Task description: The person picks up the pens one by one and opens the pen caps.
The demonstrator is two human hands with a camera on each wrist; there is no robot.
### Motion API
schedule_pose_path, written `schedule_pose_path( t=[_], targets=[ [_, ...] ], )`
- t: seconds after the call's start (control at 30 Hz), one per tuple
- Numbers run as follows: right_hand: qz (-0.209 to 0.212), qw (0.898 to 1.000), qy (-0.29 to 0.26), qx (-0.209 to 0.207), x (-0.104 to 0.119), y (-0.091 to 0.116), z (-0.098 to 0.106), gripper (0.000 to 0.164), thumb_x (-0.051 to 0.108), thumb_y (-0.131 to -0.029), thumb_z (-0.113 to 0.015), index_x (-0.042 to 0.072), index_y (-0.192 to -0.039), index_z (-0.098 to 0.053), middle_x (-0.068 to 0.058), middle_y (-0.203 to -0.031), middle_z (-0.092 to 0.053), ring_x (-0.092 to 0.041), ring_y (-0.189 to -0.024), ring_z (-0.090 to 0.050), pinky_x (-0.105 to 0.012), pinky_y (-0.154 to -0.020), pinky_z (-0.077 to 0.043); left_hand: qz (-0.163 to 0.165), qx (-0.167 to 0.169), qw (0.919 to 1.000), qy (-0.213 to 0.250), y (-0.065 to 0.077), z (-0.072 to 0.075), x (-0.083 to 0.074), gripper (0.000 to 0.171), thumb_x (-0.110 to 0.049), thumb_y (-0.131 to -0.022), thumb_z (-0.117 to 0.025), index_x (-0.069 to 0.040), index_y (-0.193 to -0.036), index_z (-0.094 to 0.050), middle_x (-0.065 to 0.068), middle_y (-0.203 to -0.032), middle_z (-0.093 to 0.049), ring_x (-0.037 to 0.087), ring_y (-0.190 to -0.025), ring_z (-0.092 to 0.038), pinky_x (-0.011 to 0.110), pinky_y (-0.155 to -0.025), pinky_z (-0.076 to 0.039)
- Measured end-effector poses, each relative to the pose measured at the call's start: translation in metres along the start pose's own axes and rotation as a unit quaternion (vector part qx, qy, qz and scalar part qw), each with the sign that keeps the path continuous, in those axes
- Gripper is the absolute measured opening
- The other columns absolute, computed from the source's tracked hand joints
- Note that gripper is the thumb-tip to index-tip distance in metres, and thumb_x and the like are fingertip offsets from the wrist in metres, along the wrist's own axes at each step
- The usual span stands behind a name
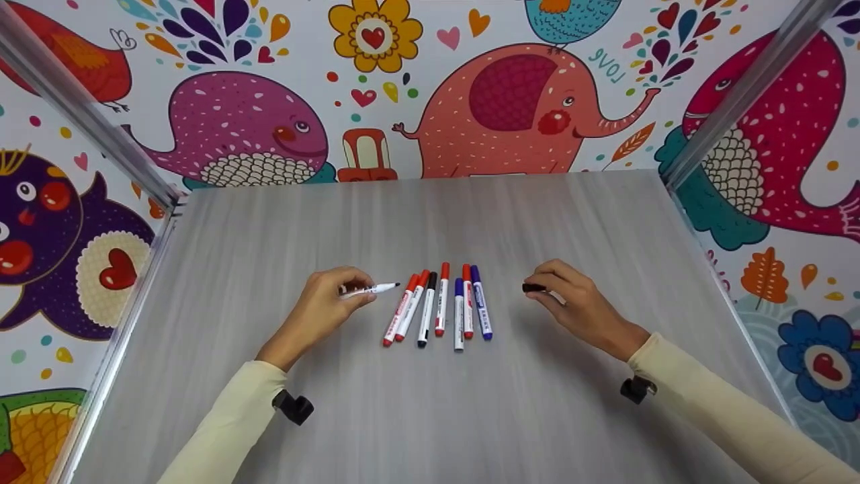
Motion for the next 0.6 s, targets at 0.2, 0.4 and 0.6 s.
schedule_pose_path(
  t=[0.2,0.4,0.6],
  targets=[
    [-0.024,1.0,-0.01,0.001,-0.012,0.007,-0.006,0.033,-0.016,-0.088,-0.084,0.003,-0.115,-0.079,-0.009,-0.112,-0.069,-0.02,-0.099,-0.072,-0.015,-0.093,-0.054,0.009,-0.008,0.9999,-0.003,0.001,-0.001,0.01,0.016,-0.002,-0.091,-0.089,-0.01,-0.103,-0.083,-0.001,-0.099,-0.078,0.017,-0.087,-0.063,0.032,-0.08,-0.052],
    [-0.029,0.999,-0.015,-0.007,-0.023,0.01,-0.012,0.034,-0.018,-0.086,-0.084,0.001,-0.114,-0.079,-0.01,-0.112,-0.069,-0.021,-0.098,-0.073,-0.016,-0.092,-0.055,0.015,-0.015,0.9998,0.001,-0.001,-0.005,0.022,0.015,-0.001,-0.091,-0.088,-0.008,-0.103,-0.083,0.002,-0.1,-0.078,0.018,-0.09,-0.066,0.033,-0.082,-0.054],
    [-0.044,0.999,-0.02,-0.004,-0.033,0.014,-0.018,0.033,-0.018,-0.087,-0.083,-0.001,-0.115,-0.078,-0.011,-0.113,-0.069,-0.022,-0.1,-0.073,-0.015,-0.093,-0.054,0.015,-0.018,0.9997,0.004,-0.004,-0.011,0.035,0.015,0.0,-0.091,-0.088,-0.007,-0.103,-0.083,0.003,-0.098,-0.076,0.02,-0.092,-0.066,0.037,-0.085,-0.055]
  ],
)
Point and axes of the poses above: each hand's wrist, its own y-axis away from the middle knuckle, its own z-axis out of the back of the hand, x = y × z, the point moved 3 cm from there along -y, towards the middle knuckle
